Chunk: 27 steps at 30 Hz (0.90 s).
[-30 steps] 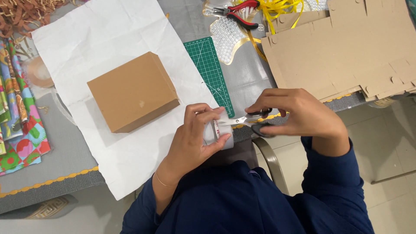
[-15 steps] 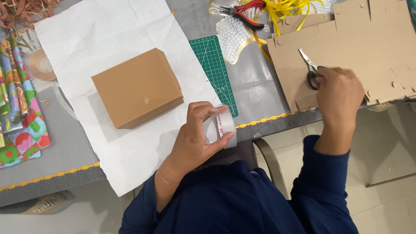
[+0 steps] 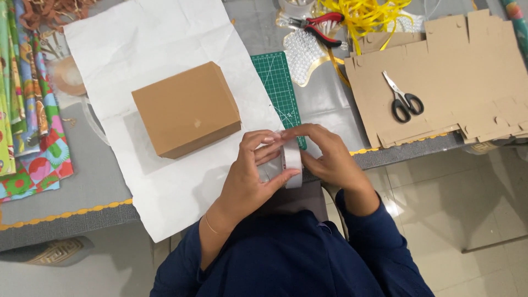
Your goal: The person wraps a small cardboard box with purple patterned wrapping paper. They use scissors to cut tape and apply it to secure the paper, folding the edges neatly and taping the ends to complete the package.
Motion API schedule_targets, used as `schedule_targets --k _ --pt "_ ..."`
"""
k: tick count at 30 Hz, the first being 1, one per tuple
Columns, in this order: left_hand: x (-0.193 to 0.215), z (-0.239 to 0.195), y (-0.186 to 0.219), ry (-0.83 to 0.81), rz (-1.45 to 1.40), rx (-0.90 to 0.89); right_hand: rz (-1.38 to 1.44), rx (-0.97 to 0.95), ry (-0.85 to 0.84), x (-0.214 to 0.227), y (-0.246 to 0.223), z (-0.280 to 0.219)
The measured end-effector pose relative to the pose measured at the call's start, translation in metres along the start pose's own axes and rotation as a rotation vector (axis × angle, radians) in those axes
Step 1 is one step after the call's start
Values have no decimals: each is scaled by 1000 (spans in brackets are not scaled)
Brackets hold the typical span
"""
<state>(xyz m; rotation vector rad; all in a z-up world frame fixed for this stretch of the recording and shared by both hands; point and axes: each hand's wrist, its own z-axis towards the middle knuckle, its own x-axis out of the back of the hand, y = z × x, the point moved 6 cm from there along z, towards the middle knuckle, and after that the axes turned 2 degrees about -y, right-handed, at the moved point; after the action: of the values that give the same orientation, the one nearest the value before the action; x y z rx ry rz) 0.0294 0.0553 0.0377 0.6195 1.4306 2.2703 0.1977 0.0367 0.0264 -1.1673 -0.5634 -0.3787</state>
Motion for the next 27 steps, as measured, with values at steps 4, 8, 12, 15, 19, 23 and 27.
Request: schedule_targets --k 4,8,12,15,19,23,27 --pt "17 -8 13 86 -9 71 -244 97 239 34 21 -16" --pt "37 -23 17 91 -205 307 -787 -223 490 105 66 -50" --pt "41 -30 25 20 -216 298 -1115 -357 556 131 92 -63" --pt "34 -32 32 -84 -161 169 -724 -52 500 87 -7 -19" --pt "29 -40 37 -157 -90 114 -77 -114 197 16 -55 -1" --pt "34 -46 38 -152 -34 97 158 16 86 -21 -83 12" --pt "41 -51 36 -148 -137 173 210 80 153 -29 -89 16"
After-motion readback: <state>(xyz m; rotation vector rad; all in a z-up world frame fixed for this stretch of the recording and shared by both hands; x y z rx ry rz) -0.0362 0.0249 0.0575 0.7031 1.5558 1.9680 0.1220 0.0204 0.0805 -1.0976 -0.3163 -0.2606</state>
